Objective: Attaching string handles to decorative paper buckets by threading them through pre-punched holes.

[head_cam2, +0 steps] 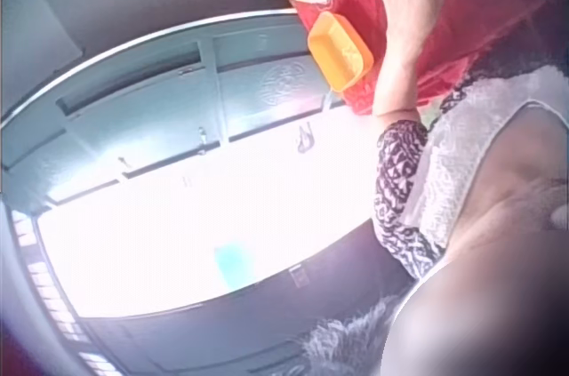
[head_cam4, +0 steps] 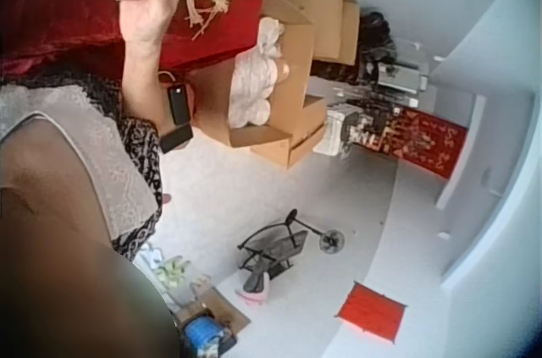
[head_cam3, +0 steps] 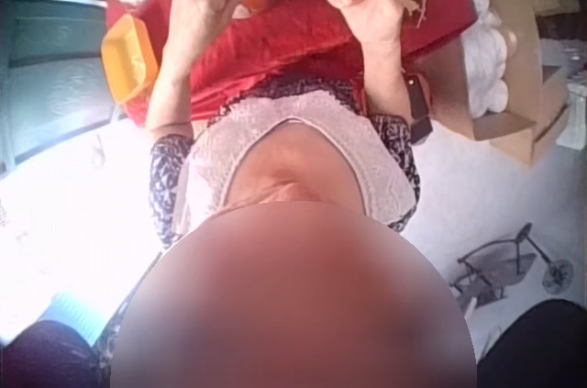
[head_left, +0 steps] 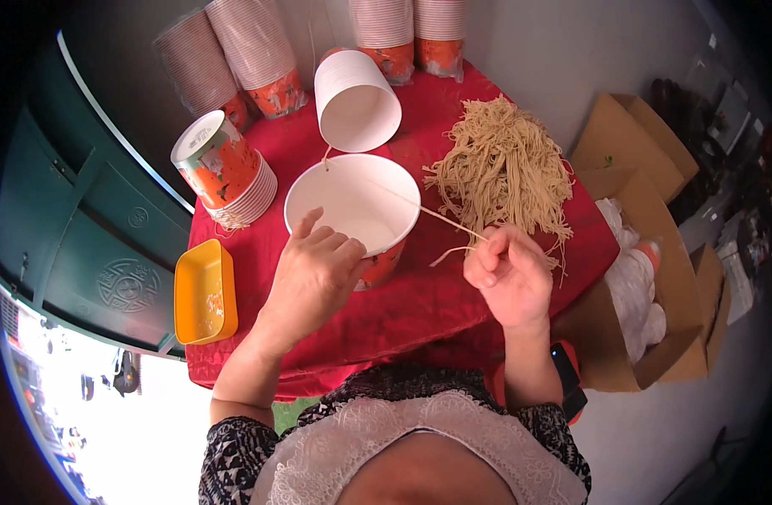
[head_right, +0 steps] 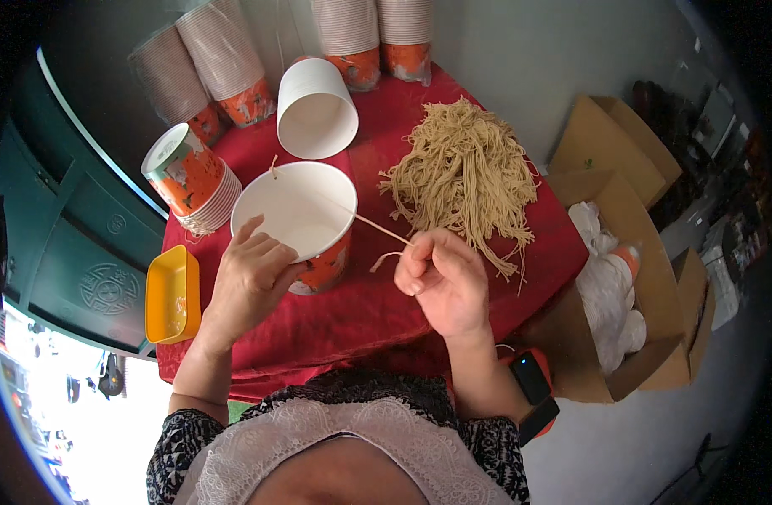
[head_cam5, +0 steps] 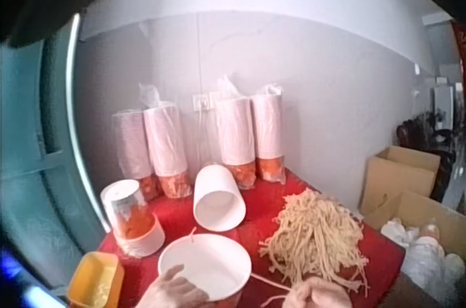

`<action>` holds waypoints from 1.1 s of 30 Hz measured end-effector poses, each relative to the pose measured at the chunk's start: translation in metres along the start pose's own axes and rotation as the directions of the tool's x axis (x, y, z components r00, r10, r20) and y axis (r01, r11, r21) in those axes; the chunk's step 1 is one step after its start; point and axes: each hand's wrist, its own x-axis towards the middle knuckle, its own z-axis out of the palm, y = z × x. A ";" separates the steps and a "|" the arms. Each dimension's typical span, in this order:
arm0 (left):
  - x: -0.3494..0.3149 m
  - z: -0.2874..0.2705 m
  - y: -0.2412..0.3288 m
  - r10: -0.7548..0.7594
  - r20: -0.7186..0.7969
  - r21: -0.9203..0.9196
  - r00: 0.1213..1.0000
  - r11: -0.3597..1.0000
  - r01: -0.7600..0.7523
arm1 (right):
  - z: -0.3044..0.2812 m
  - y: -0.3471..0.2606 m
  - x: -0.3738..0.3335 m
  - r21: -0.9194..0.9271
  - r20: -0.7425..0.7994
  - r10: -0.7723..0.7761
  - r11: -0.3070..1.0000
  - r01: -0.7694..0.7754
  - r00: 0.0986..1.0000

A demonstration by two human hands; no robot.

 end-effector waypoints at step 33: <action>-0.018 0.027 0.054 -0.101 -0.212 -0.153 0.972 0.986 0.069 | 0.011 0.029 -0.013 -0.279 -0.269 -0.002 0.957 -0.076 0.963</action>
